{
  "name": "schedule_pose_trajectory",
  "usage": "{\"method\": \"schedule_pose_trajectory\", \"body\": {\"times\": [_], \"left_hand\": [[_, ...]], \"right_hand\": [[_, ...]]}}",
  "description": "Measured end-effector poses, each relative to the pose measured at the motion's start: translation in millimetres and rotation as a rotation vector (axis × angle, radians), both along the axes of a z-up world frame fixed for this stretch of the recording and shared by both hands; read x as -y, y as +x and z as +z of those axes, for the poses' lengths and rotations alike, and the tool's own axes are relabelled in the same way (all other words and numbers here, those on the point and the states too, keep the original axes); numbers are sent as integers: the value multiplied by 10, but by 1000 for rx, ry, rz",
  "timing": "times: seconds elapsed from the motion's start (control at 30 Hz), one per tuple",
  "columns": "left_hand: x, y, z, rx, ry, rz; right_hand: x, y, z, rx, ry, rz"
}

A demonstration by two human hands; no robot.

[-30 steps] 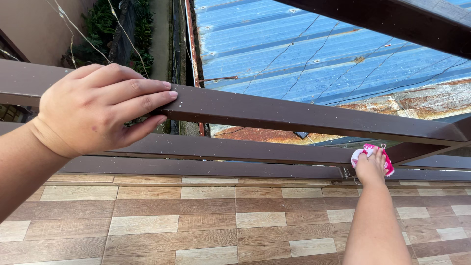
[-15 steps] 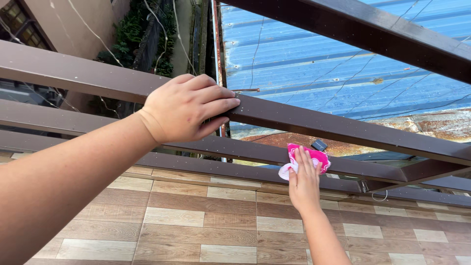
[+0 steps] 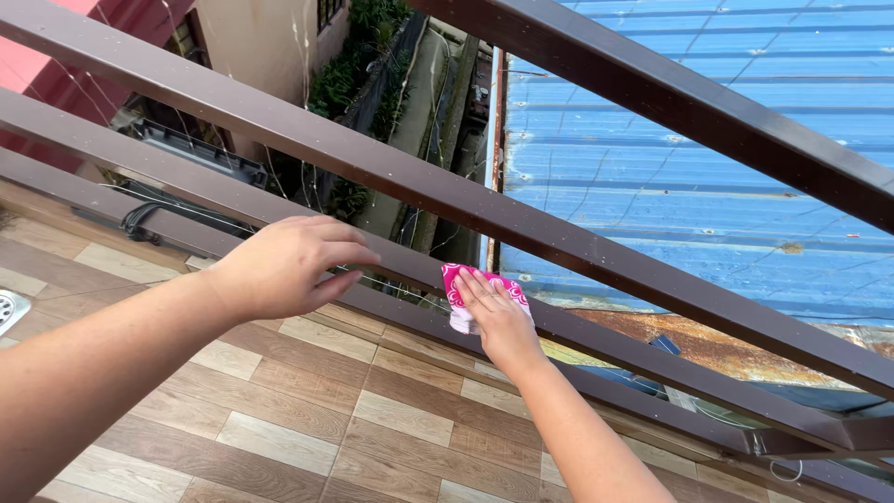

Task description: The person wipes the balcony railing with a cloth, then cleans the leaves of potted plants with the same cloth. Finally, the person sweeps the balcony floor with a small hand broom.

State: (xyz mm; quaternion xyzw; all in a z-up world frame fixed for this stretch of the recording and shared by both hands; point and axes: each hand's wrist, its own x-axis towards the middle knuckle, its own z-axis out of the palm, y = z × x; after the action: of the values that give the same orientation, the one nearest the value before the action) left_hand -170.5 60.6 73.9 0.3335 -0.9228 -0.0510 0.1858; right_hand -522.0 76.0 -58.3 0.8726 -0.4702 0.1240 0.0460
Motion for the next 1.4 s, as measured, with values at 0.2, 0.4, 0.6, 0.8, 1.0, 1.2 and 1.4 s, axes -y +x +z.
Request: {"method": "schedule_pose_trajectory", "body": {"times": [0.2,0.4,0.6,0.8,1.0,1.2,1.4], "left_hand": [[-217,945,-124,232,555,464],[-98,1567,-314,306,599,511],[37,2089,-545,194,703,566],[130,2487,-802,-84,657,543],[188,2859,-944,-289,594,672],[271,3275,-1226,-452,677,773],[283,3634,-1613,-448,762,818]], "right_hand": [[444,975,13,-5,36,172],[750,1901,-49,26,20,150],[1062,2687,-87,70,16,220],[1470,3666,-126,11,-27,297],[1847,4672,-182,-48,-42,318],[2177,5469,-238,-42,-32,385],[2409,6402,-428,-84,-126,257]]}}
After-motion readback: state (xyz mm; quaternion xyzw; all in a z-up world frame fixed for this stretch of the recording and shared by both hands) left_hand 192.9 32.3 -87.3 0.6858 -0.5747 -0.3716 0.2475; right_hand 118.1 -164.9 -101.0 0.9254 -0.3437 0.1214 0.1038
